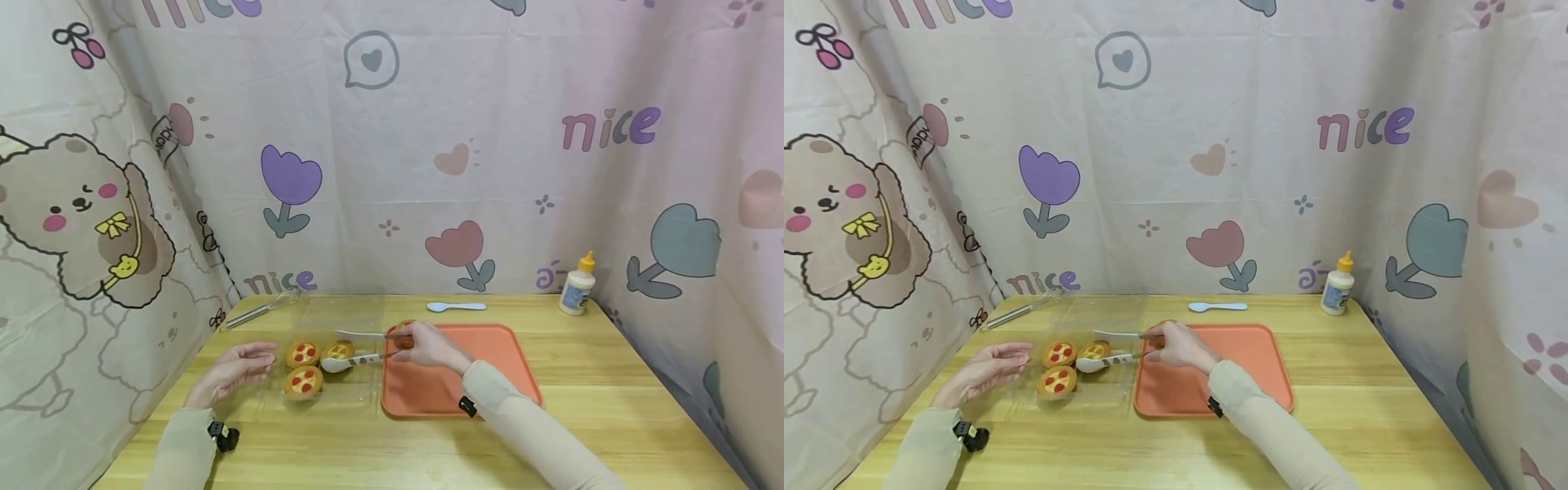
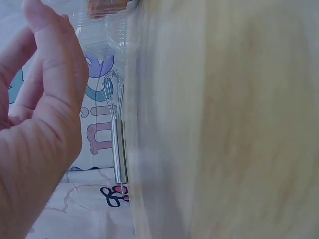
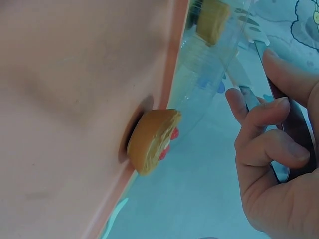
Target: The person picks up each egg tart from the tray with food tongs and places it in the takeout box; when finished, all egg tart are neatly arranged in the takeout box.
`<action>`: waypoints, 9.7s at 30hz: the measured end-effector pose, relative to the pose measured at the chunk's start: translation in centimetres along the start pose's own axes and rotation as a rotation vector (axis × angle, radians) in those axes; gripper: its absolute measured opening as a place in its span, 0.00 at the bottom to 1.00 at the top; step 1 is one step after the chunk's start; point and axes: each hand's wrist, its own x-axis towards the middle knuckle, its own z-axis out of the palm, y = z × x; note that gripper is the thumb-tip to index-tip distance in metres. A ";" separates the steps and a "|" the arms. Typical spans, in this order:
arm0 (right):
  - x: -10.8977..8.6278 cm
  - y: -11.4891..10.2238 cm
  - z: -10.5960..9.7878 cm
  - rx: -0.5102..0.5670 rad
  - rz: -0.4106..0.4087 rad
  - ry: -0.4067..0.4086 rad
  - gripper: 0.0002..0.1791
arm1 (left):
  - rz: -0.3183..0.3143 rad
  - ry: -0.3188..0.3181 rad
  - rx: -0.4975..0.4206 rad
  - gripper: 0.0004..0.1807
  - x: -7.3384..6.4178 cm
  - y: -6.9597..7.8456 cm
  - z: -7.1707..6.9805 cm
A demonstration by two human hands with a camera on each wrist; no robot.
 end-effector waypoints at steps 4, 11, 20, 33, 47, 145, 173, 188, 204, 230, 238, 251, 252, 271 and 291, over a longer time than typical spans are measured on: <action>-0.3 0.2 -0.4 0.071 0.011 -0.001 0.24 | 0.005 -0.005 -0.008 0.22 0.0 -0.2 0.0; -0.7 0.2 -1.2 0.045 -0.011 -0.006 0.23 | -0.007 0.000 -0.011 0.23 0.0 0.1 0.0; -0.6 0.2 -0.9 0.052 -0.032 0.005 0.21 | -0.007 0.000 -0.015 0.21 -0.1 0.1 0.1; -0.4 0.2 -1.1 0.009 -0.024 0.019 0.19 | 0.009 -0.030 -0.028 0.22 0.2 -0.2 0.0; 0.0 0.3 -0.4 0.018 -0.030 0.006 0.20 | 0.024 -0.044 -0.036 0.19 0.1 -0.2 -0.2; -8.2 10.2 -7.0 0.205 0.198 0.154 0.31 | -0.010 0.006 0.011 0.26 -0.1 0.1 0.2; -7.6 10.4 -6.2 0.169 0.169 0.118 0.27 | 0.000 0.006 -0.023 0.23 -0.1 0.0 0.1; -8.0 11.0 -6.2 0.166 0.168 0.139 0.25 | 0.012 -0.025 -0.020 0.19 -0.1 0.4 0.4; -8.0 9.8 -6.5 0.173 0.130 0.159 0.23 | -0.022 -0.001 0.008 0.25 -0.3 0.2 0.1; -7.4 6.4 -5.5 0.098 0.077 0.155 0.23 | -0.015 -0.009 0.005 0.22 -0.1 0.3 0.2; -6.9 5.3 -5.4 0.152 0.024 0.090 0.24 | -0.024 -0.006 0.014 0.26 -0.2 0.3 0.1; -6.5 4.4 -4.5 0.148 0.019 0.058 0.23 | -0.008 -0.015 -0.007 0.24 0.1 0.0 0.0; -6.5 4.2 -4.5 0.143 0.032 0.055 0.22 | -0.005 -0.018 -0.009 0.24 0.2 -0.1 0.0; -5.6 3.2 -3.5 0.092 -0.057 -0.037 0.21 | -0.026 0.022 0.023 0.27 0.1 -0.1 -0.2; -3.0 0.0 -5.7 -0.009 -0.044 -0.199 0.20 | -0.013 -0.001 -0.008 0.24 0.2 -0.2 -0.2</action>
